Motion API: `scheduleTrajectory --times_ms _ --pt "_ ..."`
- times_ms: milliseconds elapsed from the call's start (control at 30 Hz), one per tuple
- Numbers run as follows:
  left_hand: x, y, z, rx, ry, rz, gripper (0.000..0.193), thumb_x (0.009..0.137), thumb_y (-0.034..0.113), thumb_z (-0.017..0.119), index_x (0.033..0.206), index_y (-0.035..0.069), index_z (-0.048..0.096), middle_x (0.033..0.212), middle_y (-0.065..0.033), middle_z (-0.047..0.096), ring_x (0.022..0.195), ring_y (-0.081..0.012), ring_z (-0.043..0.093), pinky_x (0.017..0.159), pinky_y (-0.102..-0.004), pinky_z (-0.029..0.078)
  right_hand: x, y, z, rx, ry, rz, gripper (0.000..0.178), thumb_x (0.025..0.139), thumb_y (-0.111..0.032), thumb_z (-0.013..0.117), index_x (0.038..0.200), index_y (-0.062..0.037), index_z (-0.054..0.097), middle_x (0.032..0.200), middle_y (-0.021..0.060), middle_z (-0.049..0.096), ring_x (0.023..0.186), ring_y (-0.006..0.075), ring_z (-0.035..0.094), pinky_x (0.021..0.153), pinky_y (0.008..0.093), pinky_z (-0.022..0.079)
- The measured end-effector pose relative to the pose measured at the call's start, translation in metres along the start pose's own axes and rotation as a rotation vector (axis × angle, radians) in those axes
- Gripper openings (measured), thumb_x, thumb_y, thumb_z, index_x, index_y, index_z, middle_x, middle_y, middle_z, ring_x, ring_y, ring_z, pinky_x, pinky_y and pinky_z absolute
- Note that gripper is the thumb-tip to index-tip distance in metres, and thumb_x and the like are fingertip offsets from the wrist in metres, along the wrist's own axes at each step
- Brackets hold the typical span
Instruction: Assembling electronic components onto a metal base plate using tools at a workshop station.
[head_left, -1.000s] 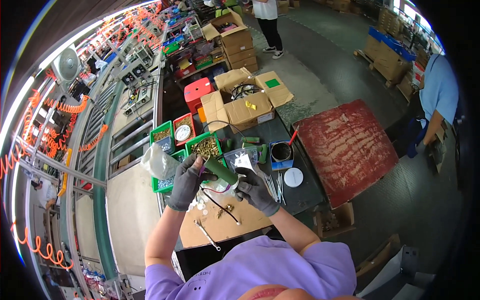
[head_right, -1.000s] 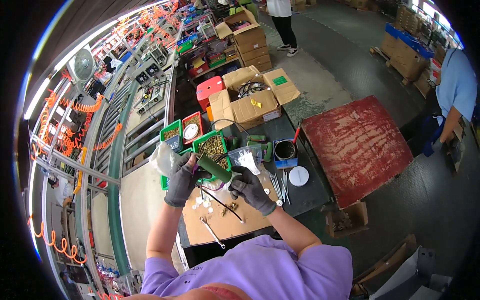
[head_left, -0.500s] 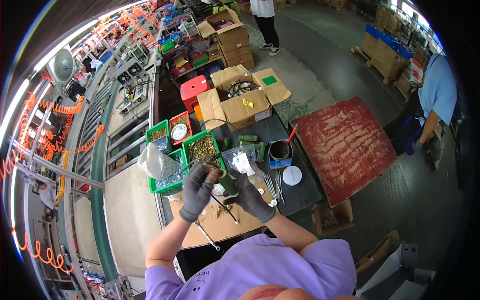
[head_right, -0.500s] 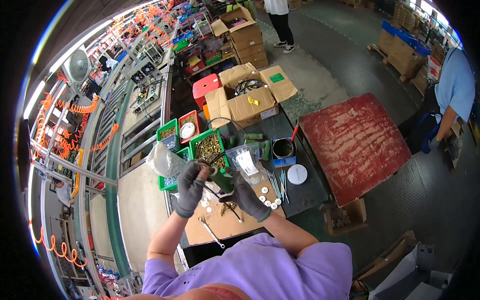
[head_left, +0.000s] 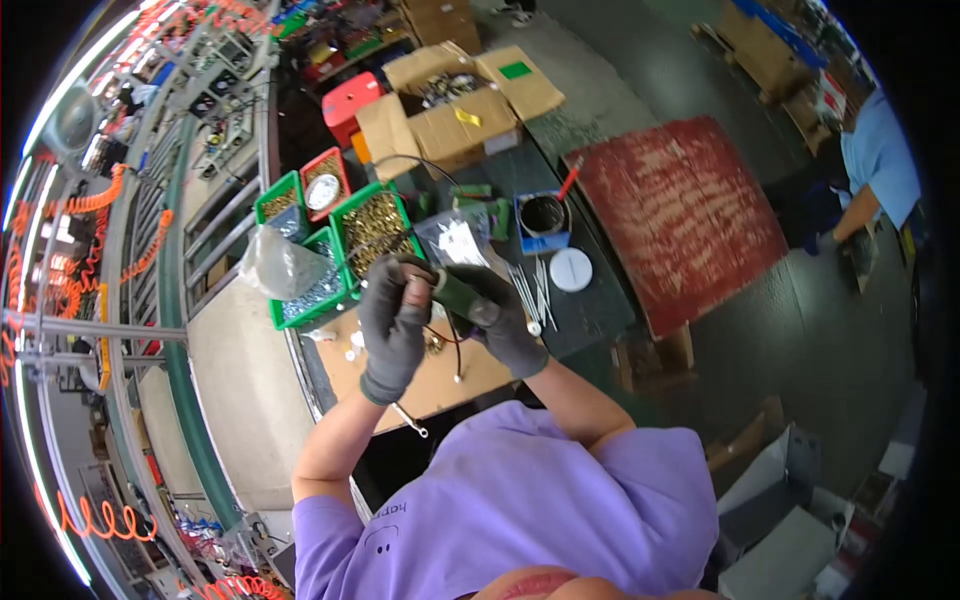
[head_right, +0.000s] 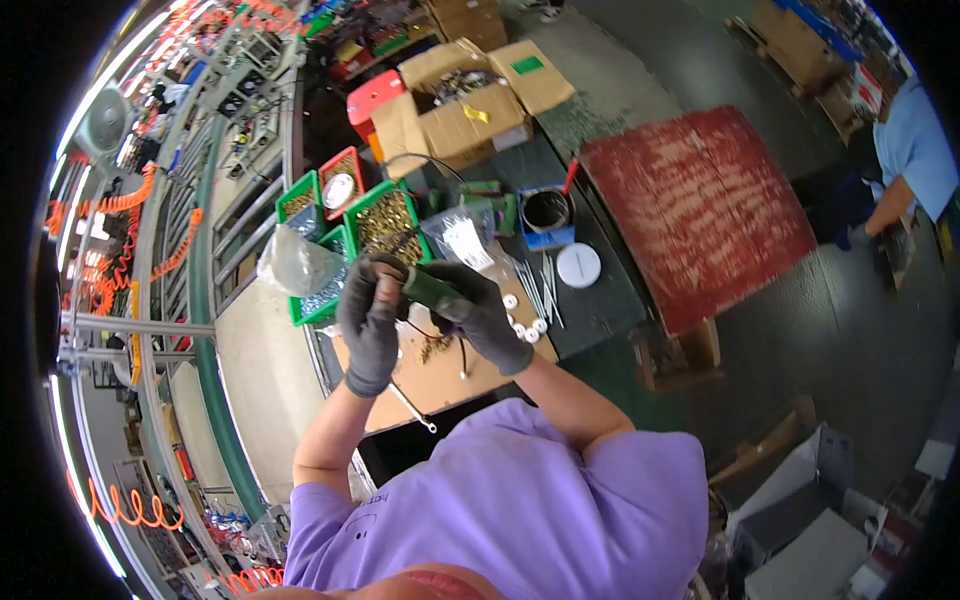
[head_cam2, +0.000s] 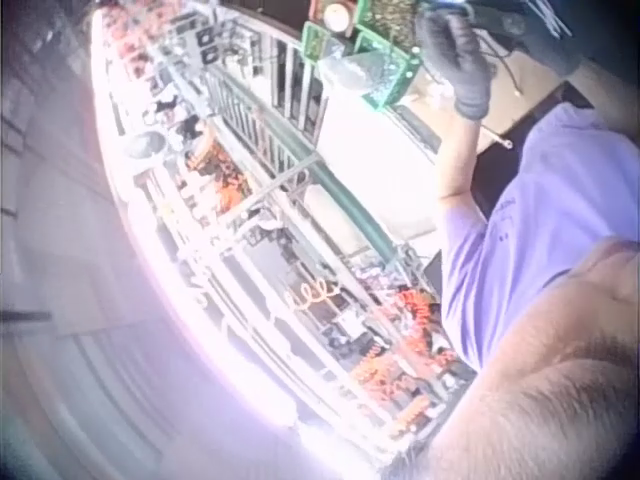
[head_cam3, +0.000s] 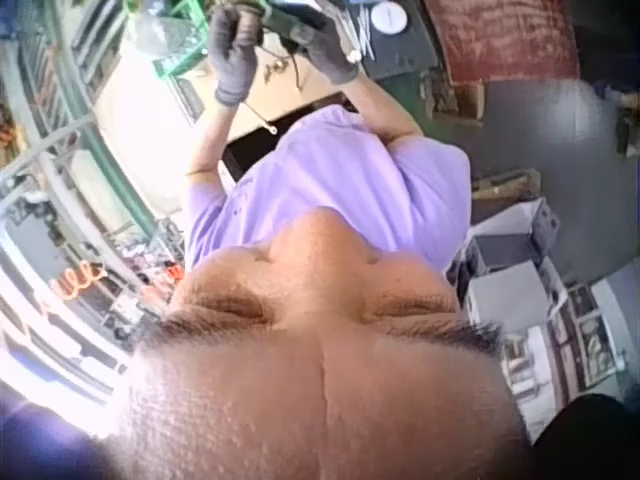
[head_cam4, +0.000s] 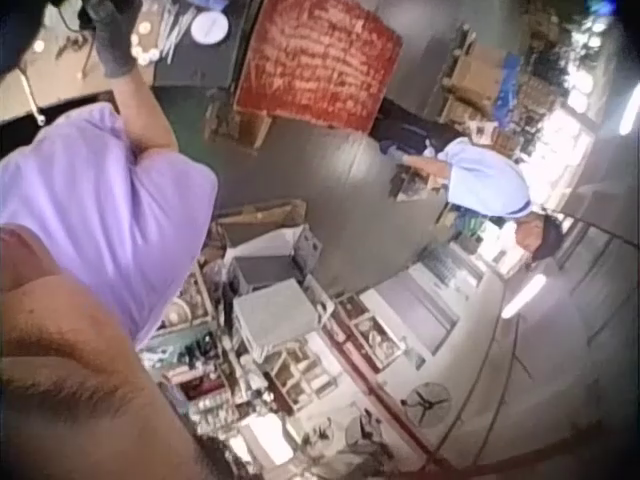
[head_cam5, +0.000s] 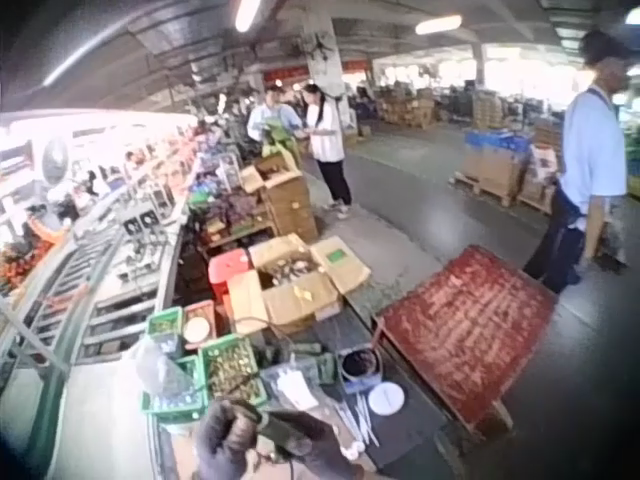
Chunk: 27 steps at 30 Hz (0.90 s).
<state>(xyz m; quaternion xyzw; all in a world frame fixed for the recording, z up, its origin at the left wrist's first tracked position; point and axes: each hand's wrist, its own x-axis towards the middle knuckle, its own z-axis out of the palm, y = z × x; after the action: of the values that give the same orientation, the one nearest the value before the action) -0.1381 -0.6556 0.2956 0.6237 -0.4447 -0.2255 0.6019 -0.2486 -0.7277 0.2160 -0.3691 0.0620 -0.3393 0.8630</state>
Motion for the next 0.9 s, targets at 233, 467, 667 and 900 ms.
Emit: scheduleTrajectory --times_ms 233,467,667,900 --pt "0.006 0.003 0.004 0.181 -0.165 0.215 0.01 0.083 0.009 0.055 0.082 0.0 0.054 0.083 -0.0114 0.053 0.073 -0.0222 0.052 0.065 -0.0295 0.041 -0.009 -0.011 -0.005 -0.024 0.146 0.007 0.044 0.078 -0.018 0.063 0.116 0.0026 0.055 0.085 0.0021 0.061 0.058 0.0034 0.05 0.049 0.0176 0.04" --pt "-0.001 -0.005 0.004 0.114 -0.09 0.187 0.011 0.083 0.011 0.055 0.081 0.001 0.053 0.075 -0.0083 0.049 0.065 -0.018 0.049 0.059 -0.0274 0.04 -0.019 -0.011 -0.015 -0.186 0.091 0.08 0.052 0.083 -0.038 0.058 0.116 0.0009 0.054 0.081 0.0032 0.061 0.057 0.0057 0.049 0.048 0.0191 0.036" --pt "-0.016 -0.021 0.008 -0.081 -0.149 -0.032 0.019 0.091 0.022 0.05 0.091 0.003 0.051 0.078 -0.0006 0.05 0.072 -0.0075 0.046 0.065 -0.0209 0.039 -0.031 -0.008 -0.015 0.016 0.237 0.222 0.062 0.08 -0.041 0.063 0.123 0.0012 0.049 0.084 0.0042 0.058 0.056 0.0058 0.047 0.047 0.0194 0.035" --pt "-0.02 -0.014 0.016 -0.082 -0.174 -0.025 0.021 0.089 0.021 0.053 0.093 0.0 0.055 0.079 -0.0078 0.054 0.071 -0.0148 0.052 0.065 -0.0269 0.042 -0.047 -0.015 -0.026 0.061 0.183 0.141 0.055 0.079 -0.036 0.062 0.118 0.0009 0.05 0.075 0.0055 0.057 0.042 0.0072 0.042 0.037 0.0201 0.031"
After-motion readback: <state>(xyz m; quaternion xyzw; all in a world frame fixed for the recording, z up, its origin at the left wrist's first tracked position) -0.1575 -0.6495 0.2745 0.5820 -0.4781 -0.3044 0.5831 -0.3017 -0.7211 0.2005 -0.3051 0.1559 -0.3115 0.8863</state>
